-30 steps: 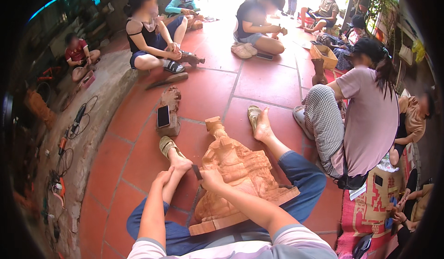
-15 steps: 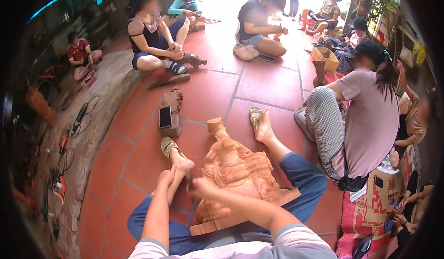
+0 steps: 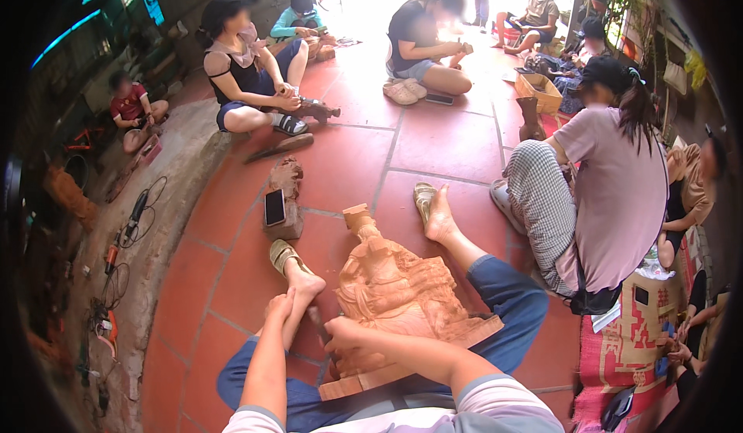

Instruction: The person carves a wooden block resting on their lap using a small carving knife. They repeatedly scrape and shape the surface of the wood while sitting on the floor among other people doing similar work.

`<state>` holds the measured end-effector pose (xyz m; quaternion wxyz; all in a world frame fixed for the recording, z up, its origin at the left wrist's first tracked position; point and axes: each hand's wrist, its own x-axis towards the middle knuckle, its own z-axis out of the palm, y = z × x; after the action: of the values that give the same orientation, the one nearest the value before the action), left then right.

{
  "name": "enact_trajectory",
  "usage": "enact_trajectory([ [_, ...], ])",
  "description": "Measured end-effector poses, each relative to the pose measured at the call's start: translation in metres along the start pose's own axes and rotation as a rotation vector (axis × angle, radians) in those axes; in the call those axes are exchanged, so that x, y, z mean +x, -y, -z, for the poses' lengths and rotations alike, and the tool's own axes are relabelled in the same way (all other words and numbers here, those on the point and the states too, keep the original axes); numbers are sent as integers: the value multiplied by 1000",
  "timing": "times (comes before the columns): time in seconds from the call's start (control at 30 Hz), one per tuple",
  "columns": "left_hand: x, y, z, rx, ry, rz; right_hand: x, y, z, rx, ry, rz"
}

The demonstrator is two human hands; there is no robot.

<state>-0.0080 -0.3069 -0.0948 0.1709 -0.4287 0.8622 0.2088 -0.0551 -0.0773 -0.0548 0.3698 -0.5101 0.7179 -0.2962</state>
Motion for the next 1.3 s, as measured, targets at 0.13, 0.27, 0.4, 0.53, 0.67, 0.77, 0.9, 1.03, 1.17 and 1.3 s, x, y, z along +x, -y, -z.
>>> enact_trajectory([
  [0.13,-7,-5,6,-14,-20,9,3,13,28,63,-270,-98],
  [0.27,0,-5,1,23,-10,-22,3,7,4,144,-68,68],
  [0.4,-6,-4,1,25,-31,-6,-2,3,20,158,-53,-82],
  [0.53,-6,-6,4,34,-23,10,4,8,29,-22,-373,-109],
  [0.67,-7,-9,3,25,-14,-1,-4,7,2,120,-10,52],
  [0.77,-6,-7,5,51,-35,2,1,1,15,105,12,-7],
  [0.9,-5,-3,2,34,-19,6,2,11,44,224,-181,-171],
  [1.03,1,-4,2,27,-2,-7,-2,17,18,113,-36,63],
  [1.17,-1,-1,1,34,-31,13,0,8,26,97,-150,-50],
  [1.3,-6,-2,2,13,-13,7,2,10,39,194,-256,-79],
])
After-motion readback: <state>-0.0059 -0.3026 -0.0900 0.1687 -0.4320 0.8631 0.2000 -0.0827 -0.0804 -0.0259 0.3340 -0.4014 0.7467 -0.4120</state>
